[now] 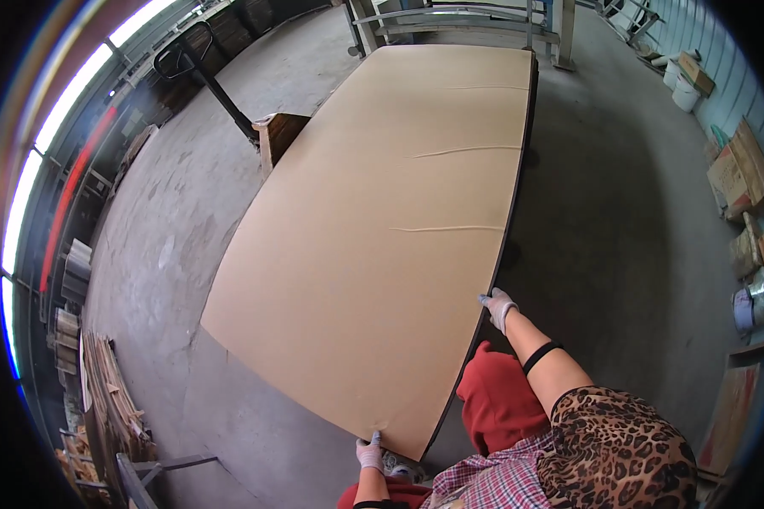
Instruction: Manually moving large flat brown sheets from one stack onto another atop a worktable.
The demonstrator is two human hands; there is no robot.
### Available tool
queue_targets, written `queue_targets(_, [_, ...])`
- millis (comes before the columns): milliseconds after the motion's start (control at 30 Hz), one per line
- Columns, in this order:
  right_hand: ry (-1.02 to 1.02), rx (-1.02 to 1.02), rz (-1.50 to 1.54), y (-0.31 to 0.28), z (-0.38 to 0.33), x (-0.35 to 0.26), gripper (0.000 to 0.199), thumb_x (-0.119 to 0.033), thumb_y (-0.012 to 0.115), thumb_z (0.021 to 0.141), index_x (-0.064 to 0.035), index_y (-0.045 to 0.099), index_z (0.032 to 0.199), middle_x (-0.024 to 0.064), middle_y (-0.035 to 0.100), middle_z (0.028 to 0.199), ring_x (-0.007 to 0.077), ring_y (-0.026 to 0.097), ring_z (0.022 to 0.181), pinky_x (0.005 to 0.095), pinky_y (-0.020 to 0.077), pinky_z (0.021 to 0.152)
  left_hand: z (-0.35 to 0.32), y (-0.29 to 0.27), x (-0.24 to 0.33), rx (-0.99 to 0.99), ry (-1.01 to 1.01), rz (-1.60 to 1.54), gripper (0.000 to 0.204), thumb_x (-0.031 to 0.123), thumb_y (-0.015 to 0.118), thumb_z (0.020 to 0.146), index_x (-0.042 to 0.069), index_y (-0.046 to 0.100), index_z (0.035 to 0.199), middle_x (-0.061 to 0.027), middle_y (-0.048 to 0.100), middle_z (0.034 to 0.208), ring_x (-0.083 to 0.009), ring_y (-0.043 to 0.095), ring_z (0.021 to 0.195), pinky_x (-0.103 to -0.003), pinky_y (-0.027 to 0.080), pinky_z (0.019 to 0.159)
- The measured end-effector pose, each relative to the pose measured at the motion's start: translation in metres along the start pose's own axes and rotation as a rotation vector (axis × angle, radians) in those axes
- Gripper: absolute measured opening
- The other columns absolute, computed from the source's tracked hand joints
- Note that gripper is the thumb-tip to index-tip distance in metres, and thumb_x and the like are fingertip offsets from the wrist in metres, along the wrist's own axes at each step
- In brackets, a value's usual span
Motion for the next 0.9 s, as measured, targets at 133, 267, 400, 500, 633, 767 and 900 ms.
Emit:
queue_targets(133, [0.058,-0.005,0.023,0.003,0.017,0.013,0.06,-0.024,0.056,0.081,-0.0039,0.027,0.129,0.0182,0.037,0.129,0.0381,0.041,0.113,0.0481,0.0381,0.088,0.007,-0.01,-0.001,0.01,-0.044,0.267,0.05,0.037,0.069,0.069,-0.002,0.054,0.096,-0.0163,0.061,0.092,-0.0271,0.059,0.085,-0.033,0.045,0.077])
queue_targets(267, [0.108,-0.011,-0.019,0.015,0.004,-0.006,0.053,-0.021,0.057,0.08,-0.0052,0.035,0.125,0.0156,0.04,0.127,0.0355,0.045,0.11,0.049,0.0413,0.086,-0.016,-0.013,0.051,-0.161,-0.061,0.923,0.061,0.056,0.055,0.073,0.003,0.056,0.103,-0.0178,0.058,0.101,-0.0321,0.054,0.097,-0.038,0.043,0.082])
queue_targets(400, [-0.128,0.219,-0.627,-0.01,0.026,-0.021,0.038,-0.021,0.061,0.076,-0.0097,0.052,0.111,0.0148,0.051,0.115,0.0318,0.052,0.102,0.0459,0.05,0.073,-0.038,-0.005,0.136,-0.462,0.216,1.378,0.053,0.053,0.048,0.077,0.011,0.057,0.108,-0.0149,0.057,0.107,-0.03,0.054,0.099,-0.039,0.042,0.084])
queue_targets(500, [-0.112,0.134,-0.286,0.016,-0.008,-0.006,0.022,-0.025,0.06,0.079,-0.0104,0.047,0.089,0.0038,0.047,0.064,0.0141,0.039,0.039,0.0294,0.0325,0.032,-0.098,-0.054,0.196,-0.371,0.25,1.121,0.048,0.047,0.05,0.079,0.007,0.058,0.103,-0.0145,0.06,0.1,-0.0296,0.056,0.094,-0.037,0.043,0.081])
queue_targets(633, [-0.113,-0.184,-0.107,0.009,-0.029,0.028,0.038,-0.032,0.06,0.079,-0.0151,0.045,0.11,0.0106,0.057,0.1,0.0264,0.057,0.077,0.0397,0.047,0.061,-0.197,-0.168,0.166,-0.104,0.321,0.288,0.037,0.037,0.056,0.081,0.006,0.057,0.102,-0.0101,0.061,0.096,-0.0204,0.059,0.085,-0.033,0.047,0.074])
queue_targets(767, [-0.207,-0.286,0.102,-0.012,-0.042,0.02,0.048,-0.035,0.043,0.086,-0.0094,0.037,0.126,0.0095,0.045,0.125,0.0282,0.048,0.105,0.0419,0.0376,0.088,-0.274,-0.266,-0.04,0.114,-0.155,-0.393,0.048,0.041,0.057,0.08,0.008,0.049,0.113,-0.0084,0.057,0.105,-0.0215,0.059,0.086,-0.032,0.05,0.07])
queue_targets(900, [-0.425,-0.255,0.164,0.028,-0.212,-0.053,0.041,-0.03,0.045,0.086,-0.0003,0.043,0.114,0.0167,0.055,0.102,0.0305,0.054,0.086,0.0424,0.0476,0.075,-0.377,-0.342,-0.197,0.462,-0.331,-0.946,0.049,0.042,0.055,0.08,0.006,0.047,0.113,-0.0109,0.055,0.107,-0.0252,0.057,0.09,-0.038,0.05,0.074])
Point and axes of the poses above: each hand's wrist, its own z-axis towards the middle knuckle, its own y-axis out of the palm, x = y × z, the point moved 7 cm from there along z, towards the middle knuckle
